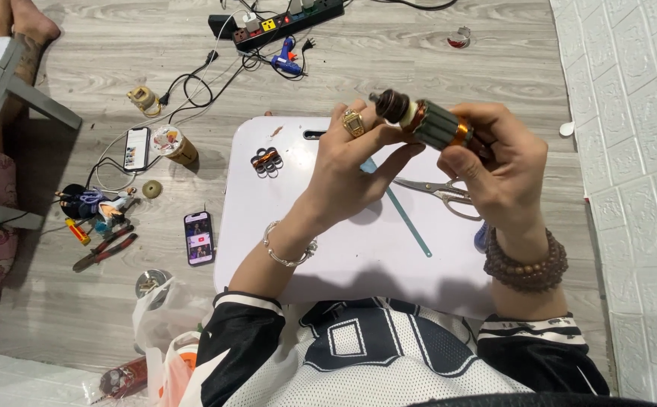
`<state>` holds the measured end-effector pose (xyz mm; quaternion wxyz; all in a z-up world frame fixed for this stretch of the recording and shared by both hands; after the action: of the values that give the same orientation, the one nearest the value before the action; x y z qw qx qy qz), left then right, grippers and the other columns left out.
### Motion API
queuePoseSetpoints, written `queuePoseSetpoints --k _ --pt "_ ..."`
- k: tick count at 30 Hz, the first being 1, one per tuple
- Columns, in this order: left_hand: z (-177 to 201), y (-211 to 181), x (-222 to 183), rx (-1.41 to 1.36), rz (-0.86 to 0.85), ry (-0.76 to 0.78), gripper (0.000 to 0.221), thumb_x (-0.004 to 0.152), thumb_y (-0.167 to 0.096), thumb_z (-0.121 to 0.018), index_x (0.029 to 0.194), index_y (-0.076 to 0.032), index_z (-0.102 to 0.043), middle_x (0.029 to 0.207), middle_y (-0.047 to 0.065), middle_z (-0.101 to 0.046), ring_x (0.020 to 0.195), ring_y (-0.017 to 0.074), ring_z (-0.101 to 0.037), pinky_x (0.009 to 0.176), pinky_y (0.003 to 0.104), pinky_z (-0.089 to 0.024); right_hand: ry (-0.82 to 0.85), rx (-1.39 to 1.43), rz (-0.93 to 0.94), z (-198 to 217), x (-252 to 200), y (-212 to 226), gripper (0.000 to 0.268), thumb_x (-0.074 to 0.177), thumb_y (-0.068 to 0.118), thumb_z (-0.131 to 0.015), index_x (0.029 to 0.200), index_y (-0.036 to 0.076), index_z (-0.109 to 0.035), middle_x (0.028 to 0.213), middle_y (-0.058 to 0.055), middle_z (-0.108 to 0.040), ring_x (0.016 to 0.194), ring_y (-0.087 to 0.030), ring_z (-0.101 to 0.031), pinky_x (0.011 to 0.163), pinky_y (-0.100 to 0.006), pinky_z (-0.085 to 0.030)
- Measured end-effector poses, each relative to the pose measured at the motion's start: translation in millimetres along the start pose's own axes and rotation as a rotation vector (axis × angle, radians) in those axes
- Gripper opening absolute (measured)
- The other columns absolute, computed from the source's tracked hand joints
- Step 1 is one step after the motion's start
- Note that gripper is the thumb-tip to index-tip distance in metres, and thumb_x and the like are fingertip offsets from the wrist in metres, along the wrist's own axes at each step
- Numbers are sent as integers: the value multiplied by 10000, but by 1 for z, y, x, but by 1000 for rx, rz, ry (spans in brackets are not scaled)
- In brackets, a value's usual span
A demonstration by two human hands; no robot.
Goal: Manually winding copper wire onto a motor armature core while sitting on the floor.
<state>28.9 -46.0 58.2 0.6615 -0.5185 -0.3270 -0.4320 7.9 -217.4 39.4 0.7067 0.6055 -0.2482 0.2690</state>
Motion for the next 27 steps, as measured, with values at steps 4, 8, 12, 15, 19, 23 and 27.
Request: queuePoseSetpoints --k 4,8,12,15,19,23,27 --pt "-6 3 -6 31 -4 -5 113 864 -77 -779 941 -112 -704 764 -12 -535 690 175 -498 710 307 -382 5 18 -29 1 0 -3 349 999 103 -605 1183 -190 -557 746 -230 -590 580 -206 -590 510 -300 -518" --pt "-7 -2 -5 101 -24 62 106 884 -70 -752 960 -106 -688 760 -11 -472 690 188 -472 696 312 -379 3 29 -39 3 2 -7 342 1026 85 -577 1206 -205 -557 760 -221 -565 583 -194 -571 504 -308 -496" --pt "-8 -9 -6 219 -69 111 141 862 -40 -756 952 -93 -661 761 4 -438 697 216 -473 686 329 -396 30 -3 -57 5 1 -12 324 1033 56 -588 1204 -219 -569 760 -215 -569 574 -182 -555 500 -307 -471" --pt "-7 -10 -6 257 -83 145 132 864 -28 -744 949 -84 -660 765 8 -433 701 216 -464 681 326 -395 57 -21 -68 4 2 -13 279 1024 -11 -599 1196 -230 -574 716 -192 -552 542 -170 -530 488 -291 -449" --pt "-2 -19 -3 286 -105 185 92 895 -32 -703 956 -78 -652 779 22 -428 709 237 -461 678 340 -396 108 -105 -122 0 6 -6 255 1015 -9 -641 1163 -214 -615 612 -172 -528 517 -169 -516 462 -271 -418" --pt "-8 -21 -3 392 -117 352 98 1052 -77 -523 985 -48 -589 895 96 -488 753 273 -426 686 380 -353 295 -368 -273 -6 6 -8 272 998 82 -681 1202 -94 -647 1012 -150 -683 815 -183 -621 709 -274 -508" --pt "-11 -23 -5 491 -178 424 161 1071 -90 -494 928 -48 -556 835 71 -429 738 243 -400 680 361 -331 423 -469 -315 -8 4 -13 157 987 98 -712 1066 -33 -680 790 -70 -611 638 -138 -471 601 -283 -388"
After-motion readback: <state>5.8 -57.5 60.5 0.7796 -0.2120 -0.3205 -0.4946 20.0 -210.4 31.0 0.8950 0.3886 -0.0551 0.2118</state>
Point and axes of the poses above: each hand's wrist, its own x-axis towards the middle knuckle, its own z-axis out of the back of the hand, y = z × x, the point moved 7 cm from there along x, towards the middle knuckle
